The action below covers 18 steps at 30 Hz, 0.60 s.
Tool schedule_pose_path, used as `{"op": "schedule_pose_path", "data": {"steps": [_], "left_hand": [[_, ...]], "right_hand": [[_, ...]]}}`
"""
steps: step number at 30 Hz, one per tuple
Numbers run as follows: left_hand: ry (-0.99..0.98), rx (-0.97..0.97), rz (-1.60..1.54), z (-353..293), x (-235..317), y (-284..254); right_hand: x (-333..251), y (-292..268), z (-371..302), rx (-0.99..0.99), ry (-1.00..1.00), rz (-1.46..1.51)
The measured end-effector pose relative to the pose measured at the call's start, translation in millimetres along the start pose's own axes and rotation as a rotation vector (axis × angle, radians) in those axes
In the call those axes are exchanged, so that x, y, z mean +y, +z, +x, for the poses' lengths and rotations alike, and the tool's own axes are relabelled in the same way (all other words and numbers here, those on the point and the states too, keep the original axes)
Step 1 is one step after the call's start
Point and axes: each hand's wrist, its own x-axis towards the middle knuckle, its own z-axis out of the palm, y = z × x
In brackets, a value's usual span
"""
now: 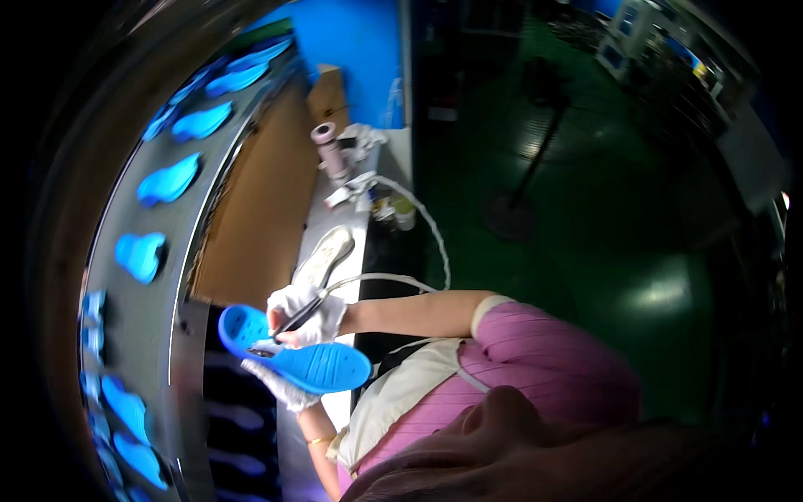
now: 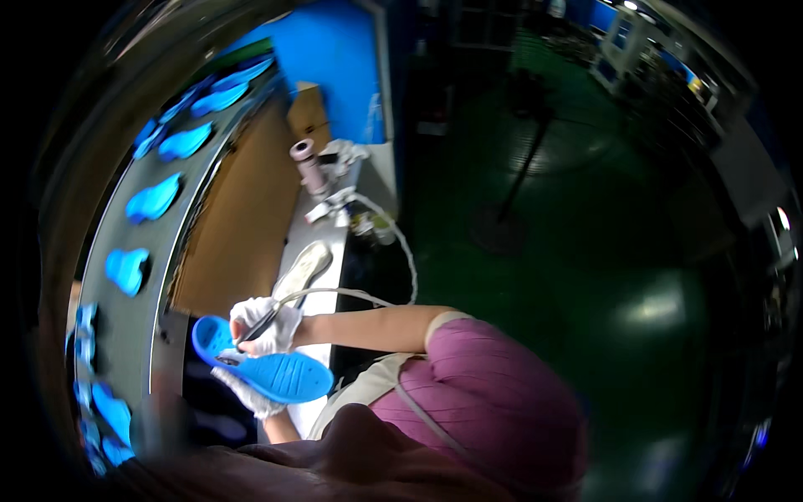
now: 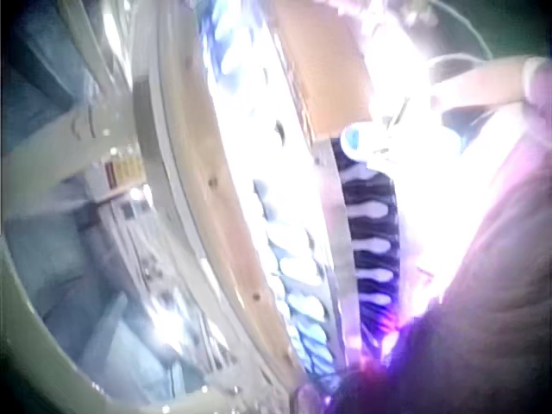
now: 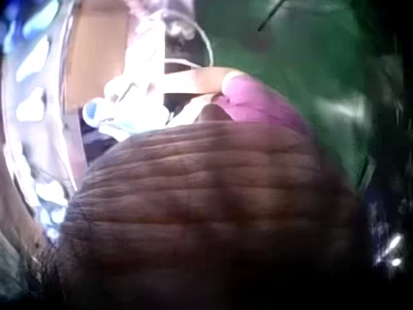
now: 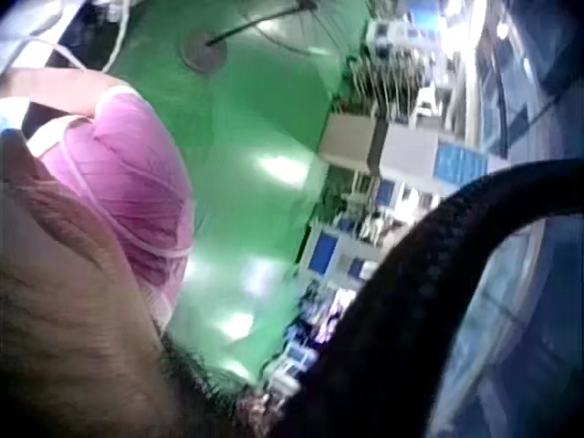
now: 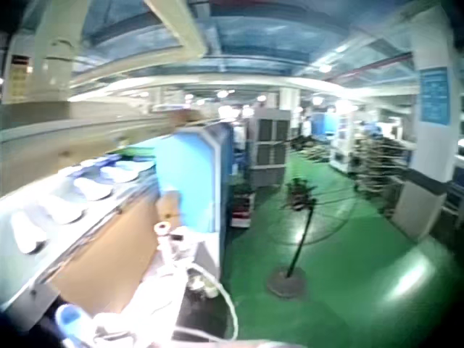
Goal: The person picks up shoe soles one at a time from a conveyor belt and applies liquid to each sole using a handheld brush dispenser.
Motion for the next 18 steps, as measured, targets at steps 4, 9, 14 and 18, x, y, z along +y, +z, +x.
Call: {"op": "schedule_pose_path", "data": {"steps": [4, 9, 14, 18], "left_hand": [[0.053, 0.272, 0.113, 22.8, 5.5, -28.7], [0.080, 0.263, 0.311, 34.9, 10.5, -21.7], [0.035, 0.329, 0.215, 47.7, 6.2, -2.7], [0.009, 0.266, 0.199, 44.7, 14.8, -2.7]], "right_hand": [[0.8, -1.3, -6.1, 0.080, -0.140, -0.151], [-4.3, -4.4, -18.7, 0.054, 0.098, -0.300], [11.1, -1.6, -26.8, 0.078, -0.300, -0.457], [4.2, -2.0, -33.8, 0.043, -0.005, -0.293]]}}
